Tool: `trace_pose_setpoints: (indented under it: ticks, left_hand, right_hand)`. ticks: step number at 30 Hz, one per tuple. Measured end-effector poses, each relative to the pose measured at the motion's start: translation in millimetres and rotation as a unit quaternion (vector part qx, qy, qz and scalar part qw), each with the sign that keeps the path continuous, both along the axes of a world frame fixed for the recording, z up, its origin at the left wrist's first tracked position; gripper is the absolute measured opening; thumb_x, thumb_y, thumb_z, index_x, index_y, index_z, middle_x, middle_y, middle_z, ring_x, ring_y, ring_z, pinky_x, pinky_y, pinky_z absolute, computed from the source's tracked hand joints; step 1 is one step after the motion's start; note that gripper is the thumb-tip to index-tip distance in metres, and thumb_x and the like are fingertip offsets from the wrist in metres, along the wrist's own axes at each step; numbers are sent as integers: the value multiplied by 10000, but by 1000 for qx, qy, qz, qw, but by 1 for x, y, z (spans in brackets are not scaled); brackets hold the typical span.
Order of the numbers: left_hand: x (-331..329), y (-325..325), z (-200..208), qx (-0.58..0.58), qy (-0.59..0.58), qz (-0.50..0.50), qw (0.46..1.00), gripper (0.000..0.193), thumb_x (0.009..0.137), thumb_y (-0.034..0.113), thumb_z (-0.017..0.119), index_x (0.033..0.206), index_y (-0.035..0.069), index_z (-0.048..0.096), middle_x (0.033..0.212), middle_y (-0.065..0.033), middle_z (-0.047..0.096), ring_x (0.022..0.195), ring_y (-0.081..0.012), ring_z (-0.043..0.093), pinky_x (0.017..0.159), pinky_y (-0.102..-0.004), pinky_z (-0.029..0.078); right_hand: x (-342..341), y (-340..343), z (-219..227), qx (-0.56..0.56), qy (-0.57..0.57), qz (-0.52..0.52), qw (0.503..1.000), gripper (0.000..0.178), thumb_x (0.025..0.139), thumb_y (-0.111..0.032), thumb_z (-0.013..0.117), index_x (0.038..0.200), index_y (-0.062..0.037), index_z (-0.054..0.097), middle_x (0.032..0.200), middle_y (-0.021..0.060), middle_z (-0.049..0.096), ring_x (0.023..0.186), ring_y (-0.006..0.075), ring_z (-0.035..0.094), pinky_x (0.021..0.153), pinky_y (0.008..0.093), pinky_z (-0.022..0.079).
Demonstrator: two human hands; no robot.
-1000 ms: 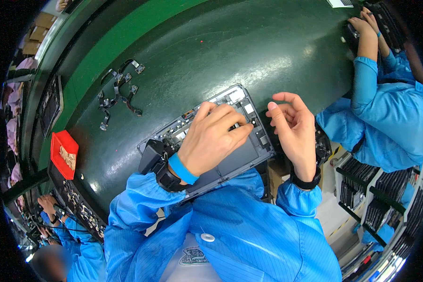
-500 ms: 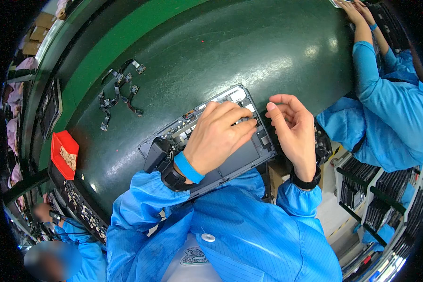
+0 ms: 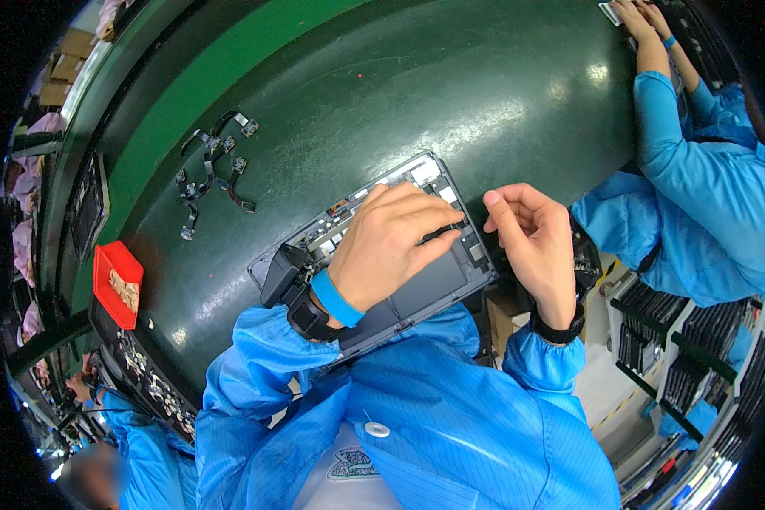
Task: Assembling internal components and plugging in cables for an electronic device on a factory line.
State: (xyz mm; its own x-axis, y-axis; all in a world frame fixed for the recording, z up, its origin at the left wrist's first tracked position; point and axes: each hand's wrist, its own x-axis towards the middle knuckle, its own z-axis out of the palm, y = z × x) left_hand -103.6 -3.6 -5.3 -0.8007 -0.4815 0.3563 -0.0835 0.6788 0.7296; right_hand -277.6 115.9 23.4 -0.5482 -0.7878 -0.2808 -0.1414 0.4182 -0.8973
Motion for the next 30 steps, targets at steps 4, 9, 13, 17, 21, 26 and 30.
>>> trace_pose_setpoints:
  ticks: [4, 9, 13, 17, 21, 26, 30]
  left_hand:
    - [3, 0, 3, 85, 31, 13, 996, 237, 817, 126, 820, 1036, 47, 772, 985, -78, 766, 886, -255, 692, 797, -366, 539]
    - [9, -1, 6, 156, 50, 27, 986, 261, 806, 111, 840, 1047, 41, 771, 991, -94, 771, 902, -257, 710, 794, -366, 561]
    - [10, -2, 3, 146, 40, 48, 987, 249, 828, 150, 841, 1049, 55, 776, 998, -93, 773, 891, -256, 708, 789, -371, 550]
    - [14, -3, 0, 119, -6, 2, 993, 208, 873, 199, 806, 1027, 61, 780, 941, -90, 761, 844, -255, 684, 786, -375, 511]
    - [12, -3, 7, 127, -53, 17, 990, 171, 918, 229, 754, 982, 73, 785, 825, -73, 719, 785, -249, 631, 758, -388, 443]
    - [11, -6, 8, 132, -57, 11, 990, 150, 910, 212, 743, 961, 77, 781, 807, -68, 718, 770, -252, 616, 732, -402, 423]
    - [10, -8, 6, 124, -49, -4, 991, 131, 900, 188, 728, 940, 72, 776, 817, -79, 736, 778, -269, 626, 746, -400, 441]
  right_hand:
    - [-3, 4, 12, 83, -34, 44, 995, 237, 1031, -203, 675, 1044, 31, 708, 798, 34, 716, 572, 45, 555, 516, 206, 400]
    - [14, 0, 8, 10, -159, 22, 987, 242, 1018, -173, 691, 1115, 47, 712, 854, 64, 753, 603, 71, 651, 479, 178, 421]
    - [15, 1, -1, -37, -167, 26, 985, 188, 1011, -105, 686, 1123, 44, 712, 847, 54, 741, 641, 66, 658, 486, 176, 424]
    - [16, 0, 1, -53, -143, 13, 988, 174, 1007, -93, 690, 1114, 43, 710, 829, 40, 727, 663, 60, 653, 501, 178, 428]
    - [17, 3, -4, -60, -114, 24, 991, 177, 1005, -93, 696, 1118, 43, 708, 835, 40, 729, 673, 59, 653, 516, 178, 434]
    - [23, 2, 2, -45, -58, 22, 997, 187, 1001, -100, 708, 1122, 43, 707, 851, 41, 737, 704, 62, 669, 540, 184, 454]
    - [23, 2, 1, -39, -36, 32, 998, 177, 998, -96, 710, 1111, 40, 713, 845, 39, 740, 714, 69, 679, 549, 189, 465]
